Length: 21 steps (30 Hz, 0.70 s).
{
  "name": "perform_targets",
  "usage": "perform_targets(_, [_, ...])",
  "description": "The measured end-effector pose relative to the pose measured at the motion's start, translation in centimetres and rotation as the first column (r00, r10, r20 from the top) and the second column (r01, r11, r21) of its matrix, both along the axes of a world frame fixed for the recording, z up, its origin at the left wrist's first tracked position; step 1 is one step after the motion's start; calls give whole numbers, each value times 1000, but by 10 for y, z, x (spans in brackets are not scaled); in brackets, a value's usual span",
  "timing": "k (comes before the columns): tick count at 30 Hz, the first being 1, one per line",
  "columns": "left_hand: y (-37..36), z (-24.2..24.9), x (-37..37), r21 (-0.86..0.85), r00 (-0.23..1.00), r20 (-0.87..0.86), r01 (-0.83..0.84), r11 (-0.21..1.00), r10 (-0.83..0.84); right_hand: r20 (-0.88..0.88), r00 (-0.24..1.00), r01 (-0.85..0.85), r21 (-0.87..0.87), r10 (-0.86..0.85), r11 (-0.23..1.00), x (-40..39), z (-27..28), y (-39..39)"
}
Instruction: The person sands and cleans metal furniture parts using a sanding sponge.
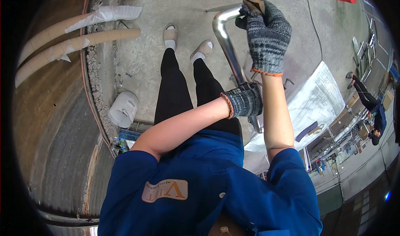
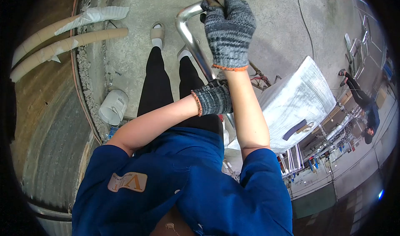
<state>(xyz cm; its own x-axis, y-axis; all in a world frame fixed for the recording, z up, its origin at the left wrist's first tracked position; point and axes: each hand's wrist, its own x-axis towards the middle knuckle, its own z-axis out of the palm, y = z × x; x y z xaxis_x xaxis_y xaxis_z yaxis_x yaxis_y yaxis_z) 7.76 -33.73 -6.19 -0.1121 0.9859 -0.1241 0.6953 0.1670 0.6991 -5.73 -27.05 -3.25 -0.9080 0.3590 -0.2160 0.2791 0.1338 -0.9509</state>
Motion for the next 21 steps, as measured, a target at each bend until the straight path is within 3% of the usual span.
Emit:
perform_targets(1, [1,-5,5,37,997,44,-61,997,59,1,1000,2,1,-2,1000,3,-2,-4])
perform_targets(2, [4,-11,9,-34,987,155,-42,999,47,-79,995,-44,172,58,984,6,-3,-8])
perform_targets(3, [3,-7,5,-34,987,156,-43,999,47,-144,981,-75,341,131,937,9,-2,-13])
perform_targets(4, [2,-3,2,-48,983,179,-35,998,43,-192,936,-100,658,295,747,8,7,-21])
perform_targets(5, [1,2,0,-61,978,203,-26,998,38,-209,952,-35,656,225,754,14,9,-32])
perform_targets(9, [-4,9,-9,-122,960,278,1,993,34,-193,900,-207,602,392,772,7,10,-21])
perform_targets(10, [-8,-4,6,128,947,220,-264,956,232,-161,872,-290,591,462,753,6,12,-19])
perform_targets(11, [-5,-17,19,126,947,218,-266,956,235,-163,870,-291,590,464,753,5,16,-16])
perform_targets(13, [-9,10,-7,-77,996,40,84,993,-81,-48,761,-515,561,646,648,3,24,-9])
perform_targets(14, [-14,1,2,167,977,-204,-34,985,69,-51,760,-514,562,648,647,2,22,-4])
perform_targets(16, [-14,6,-2,122,980,-201,18,992,7,-25,557,-680,560,830,473,2,15,9])
perform_targets(19, [-12,-2,5,94,982,-184,61,994,-43,98,470,-775,521,877,358,31,21,26])
perform_targets(21, [-7,-21,24,121,995,-85,-41,992,52,177,417,-848,429,891,311,58,41,39])
